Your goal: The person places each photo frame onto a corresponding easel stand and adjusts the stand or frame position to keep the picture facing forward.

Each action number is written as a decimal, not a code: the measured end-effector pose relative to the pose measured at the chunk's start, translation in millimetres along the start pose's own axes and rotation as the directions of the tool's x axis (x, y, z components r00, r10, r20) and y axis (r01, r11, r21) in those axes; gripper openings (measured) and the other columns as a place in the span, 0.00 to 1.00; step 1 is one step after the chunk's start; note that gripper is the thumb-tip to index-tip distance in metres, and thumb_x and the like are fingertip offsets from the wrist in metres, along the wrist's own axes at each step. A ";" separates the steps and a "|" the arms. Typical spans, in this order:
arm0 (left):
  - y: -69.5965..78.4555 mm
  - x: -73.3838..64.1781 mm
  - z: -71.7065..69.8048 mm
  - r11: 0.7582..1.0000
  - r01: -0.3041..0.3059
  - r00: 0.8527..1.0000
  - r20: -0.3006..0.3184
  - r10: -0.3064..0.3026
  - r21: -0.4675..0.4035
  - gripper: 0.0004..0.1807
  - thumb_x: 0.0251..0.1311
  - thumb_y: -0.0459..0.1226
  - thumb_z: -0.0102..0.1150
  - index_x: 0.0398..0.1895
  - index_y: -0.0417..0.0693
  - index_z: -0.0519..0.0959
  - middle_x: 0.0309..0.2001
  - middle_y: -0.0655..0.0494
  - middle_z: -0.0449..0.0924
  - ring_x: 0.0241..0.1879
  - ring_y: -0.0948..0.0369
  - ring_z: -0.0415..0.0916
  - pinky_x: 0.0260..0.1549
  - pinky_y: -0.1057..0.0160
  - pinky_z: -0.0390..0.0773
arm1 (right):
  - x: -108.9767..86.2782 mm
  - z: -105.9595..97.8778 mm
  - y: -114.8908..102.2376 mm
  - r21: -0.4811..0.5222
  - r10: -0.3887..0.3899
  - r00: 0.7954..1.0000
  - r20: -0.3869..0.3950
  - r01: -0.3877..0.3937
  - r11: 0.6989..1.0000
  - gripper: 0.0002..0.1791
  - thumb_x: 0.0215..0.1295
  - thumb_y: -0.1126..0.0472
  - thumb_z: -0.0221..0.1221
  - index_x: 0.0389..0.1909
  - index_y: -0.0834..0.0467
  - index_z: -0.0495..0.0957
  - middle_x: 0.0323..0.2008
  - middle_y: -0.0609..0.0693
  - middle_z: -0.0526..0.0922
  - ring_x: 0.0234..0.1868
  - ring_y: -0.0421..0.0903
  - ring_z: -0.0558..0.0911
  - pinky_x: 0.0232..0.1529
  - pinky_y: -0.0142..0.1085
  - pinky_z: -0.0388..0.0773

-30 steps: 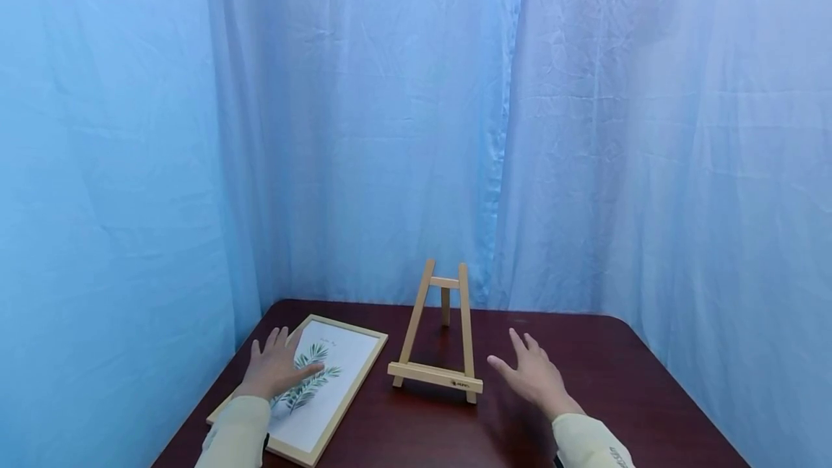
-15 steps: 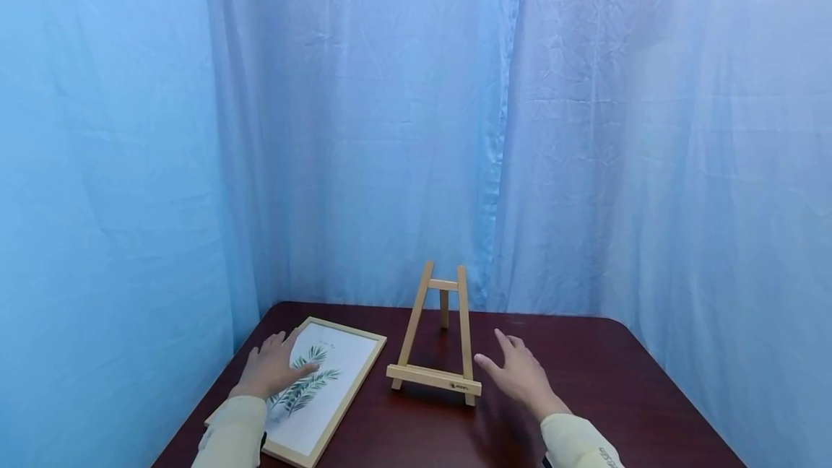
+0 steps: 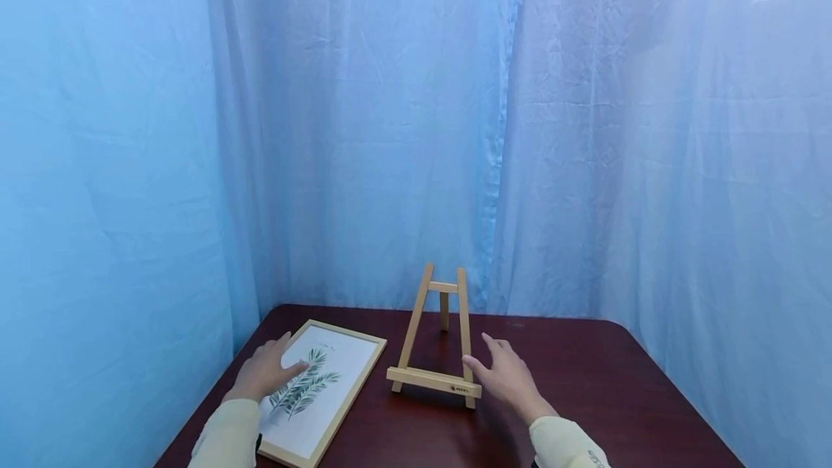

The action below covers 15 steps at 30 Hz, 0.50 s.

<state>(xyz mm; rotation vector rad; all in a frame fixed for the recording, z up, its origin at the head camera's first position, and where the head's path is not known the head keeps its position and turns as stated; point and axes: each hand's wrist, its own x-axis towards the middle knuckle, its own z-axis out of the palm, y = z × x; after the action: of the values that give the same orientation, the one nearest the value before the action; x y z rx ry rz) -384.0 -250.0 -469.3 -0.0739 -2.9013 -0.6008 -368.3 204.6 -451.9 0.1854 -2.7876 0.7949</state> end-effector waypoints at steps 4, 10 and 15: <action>-0.7 -1.6 -2.7 0.999 0.034 0.999 0.008 -0.033 -0.036 0.49 0.61 0.56 0.62 0.72 0.29 0.58 0.67 0.24 0.60 0.66 0.29 0.57 0.60 0.31 0.61 | -0.7 4.1 -2.1 0.017 -0.001 1.000 0.004 0.001 1.000 0.46 0.67 0.32 0.54 0.72 0.63 0.64 0.65 0.68 0.68 0.60 0.67 0.73 0.56 0.63 0.70; -4.7 -2.7 -6.5 0.998 0.038 0.999 0.013 -0.037 -0.055 0.52 0.59 0.60 0.62 0.72 0.29 0.58 0.67 0.23 0.60 0.65 0.29 0.57 0.60 0.32 0.62 | -2.5 6.1 -8.6 0.038 -0.001 1.000 -0.010 0.001 0.999 0.45 0.66 0.31 0.54 0.71 0.63 0.66 0.63 0.67 0.70 0.60 0.66 0.73 0.57 0.62 0.70; -9.7 -3.0 -6.9 0.997 0.042 0.999 0.011 -0.041 -0.064 0.54 0.58 0.61 0.62 0.72 0.28 0.58 0.66 0.22 0.60 0.65 0.29 0.58 0.60 0.32 0.62 | -4.3 8.2 -15.4 0.064 0.000 1.000 -0.023 0.001 0.998 0.44 0.66 0.32 0.55 0.70 0.62 0.67 0.63 0.66 0.71 0.60 0.66 0.73 0.57 0.63 0.69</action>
<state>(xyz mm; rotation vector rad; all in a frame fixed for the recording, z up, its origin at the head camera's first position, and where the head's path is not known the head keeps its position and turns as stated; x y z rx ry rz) -380.7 -261.7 -467.3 -0.0254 -2.8990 -0.7022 -362.9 187.4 -452.0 0.1870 -2.7428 0.8816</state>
